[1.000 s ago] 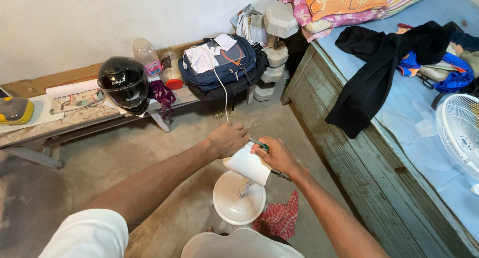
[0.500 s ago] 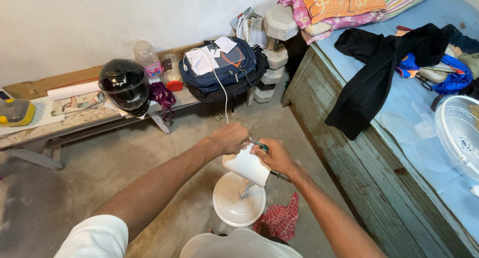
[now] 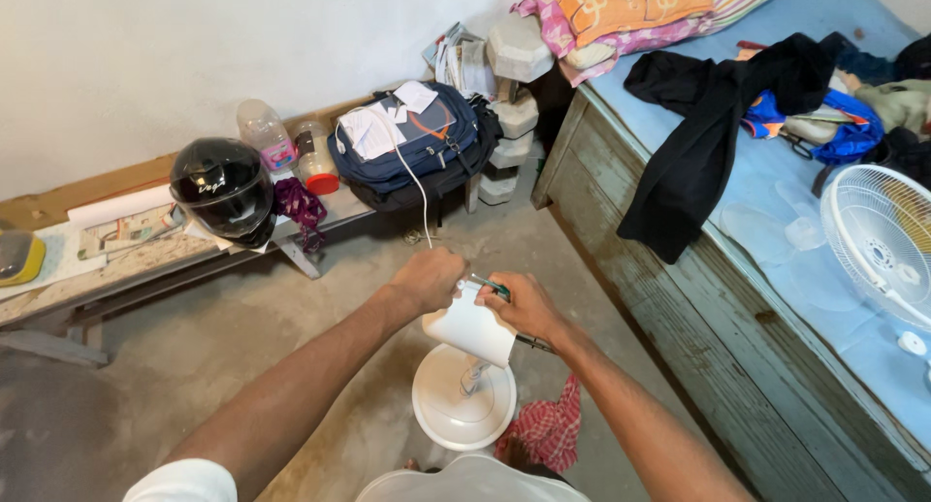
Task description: The person disassembles a white pedestal fan using a screwdriver, removing the front grille, motor housing, and rear cover. They manipulate the internal motor and wiring, then reassemble the fan components in reverse order.
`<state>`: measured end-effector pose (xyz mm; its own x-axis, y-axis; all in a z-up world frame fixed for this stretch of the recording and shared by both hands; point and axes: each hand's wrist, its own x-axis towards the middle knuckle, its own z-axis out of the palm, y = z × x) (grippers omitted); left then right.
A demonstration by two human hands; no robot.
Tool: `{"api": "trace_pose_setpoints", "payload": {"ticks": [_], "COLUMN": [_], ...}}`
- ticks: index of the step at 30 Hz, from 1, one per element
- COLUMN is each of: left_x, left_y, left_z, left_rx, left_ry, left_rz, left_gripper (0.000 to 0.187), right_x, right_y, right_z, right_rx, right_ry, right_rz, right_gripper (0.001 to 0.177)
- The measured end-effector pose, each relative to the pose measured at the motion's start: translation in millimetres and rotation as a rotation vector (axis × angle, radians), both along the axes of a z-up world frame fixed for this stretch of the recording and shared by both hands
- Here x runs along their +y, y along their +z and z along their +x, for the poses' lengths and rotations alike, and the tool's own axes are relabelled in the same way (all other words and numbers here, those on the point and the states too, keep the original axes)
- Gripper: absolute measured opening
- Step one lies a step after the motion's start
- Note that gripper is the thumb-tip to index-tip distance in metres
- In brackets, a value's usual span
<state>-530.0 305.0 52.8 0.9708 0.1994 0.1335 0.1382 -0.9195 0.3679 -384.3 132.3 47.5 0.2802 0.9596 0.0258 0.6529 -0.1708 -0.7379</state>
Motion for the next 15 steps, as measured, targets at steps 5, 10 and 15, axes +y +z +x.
{"api": "trace_pose_setpoints", "payload": {"ticks": [5, 10, 15], "left_x": [-0.3, -5.2, -5.1], "left_y": [17.8, 42.9, 34.3], "left_z": [-6.4, -9.3, -6.6], "left_rx": [-0.033, 0.255, 0.209], "left_ry": [-0.102, 0.192, 0.091], "left_rz": [-0.023, 0.055, 0.095], "left_gripper": [0.030, 0.040, 0.032], "right_x": [-0.9, 1.7, 3.5], "right_y": [-1.3, -0.7, -5.2], "right_z": [-2.8, -4.9, -2.1], "right_rx": [0.015, -0.016, 0.007], "right_ry": [-0.012, -0.029, 0.011], "right_rz": [0.027, -0.023, 0.013], "right_gripper": [0.019, 0.018, 0.014]}}
